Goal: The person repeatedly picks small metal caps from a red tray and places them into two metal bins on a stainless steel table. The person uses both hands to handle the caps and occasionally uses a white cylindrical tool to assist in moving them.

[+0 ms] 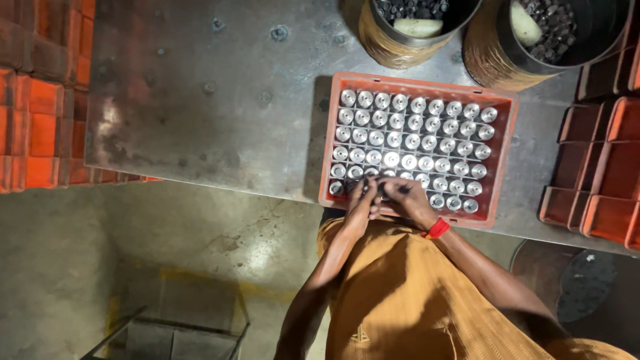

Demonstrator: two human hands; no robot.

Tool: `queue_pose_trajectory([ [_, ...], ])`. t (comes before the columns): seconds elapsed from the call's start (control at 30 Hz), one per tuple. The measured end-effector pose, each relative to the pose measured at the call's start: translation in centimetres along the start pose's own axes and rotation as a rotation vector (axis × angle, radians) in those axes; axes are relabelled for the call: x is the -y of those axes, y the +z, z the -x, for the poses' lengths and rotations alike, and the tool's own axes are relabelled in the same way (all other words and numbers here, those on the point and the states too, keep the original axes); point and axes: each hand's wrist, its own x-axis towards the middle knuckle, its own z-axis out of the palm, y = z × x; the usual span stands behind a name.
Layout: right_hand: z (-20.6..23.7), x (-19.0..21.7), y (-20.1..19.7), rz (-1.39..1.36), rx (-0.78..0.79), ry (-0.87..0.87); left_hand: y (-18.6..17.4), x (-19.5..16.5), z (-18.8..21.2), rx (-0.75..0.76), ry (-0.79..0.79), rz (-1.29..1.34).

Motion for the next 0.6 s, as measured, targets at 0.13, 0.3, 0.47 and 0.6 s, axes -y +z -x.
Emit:
queue_pose_trajectory([
  [0.13,0.0,0.4,-2.3,0.728,-0.225,-0.396,-2.0,0.9,-1.5,-0.101,-0.024,0.361],
  [0.3,-0.3,1.6,-1.6,1.207,-0.084,-0.658,-4.6,2.5,-2.0,-0.103,0.026,0.275],
  [0.47,-0.9,2.8,0.4,1.303,-0.035,-0.634,-4.2,2.6,-2.3,-0.063,0.159,0.156],
  [0.6,0.0,3.7,-0.2,1.204,-0.104,-0.632,-2.2,1.3,-1.2,-0.013,0.180,-0.026],
])
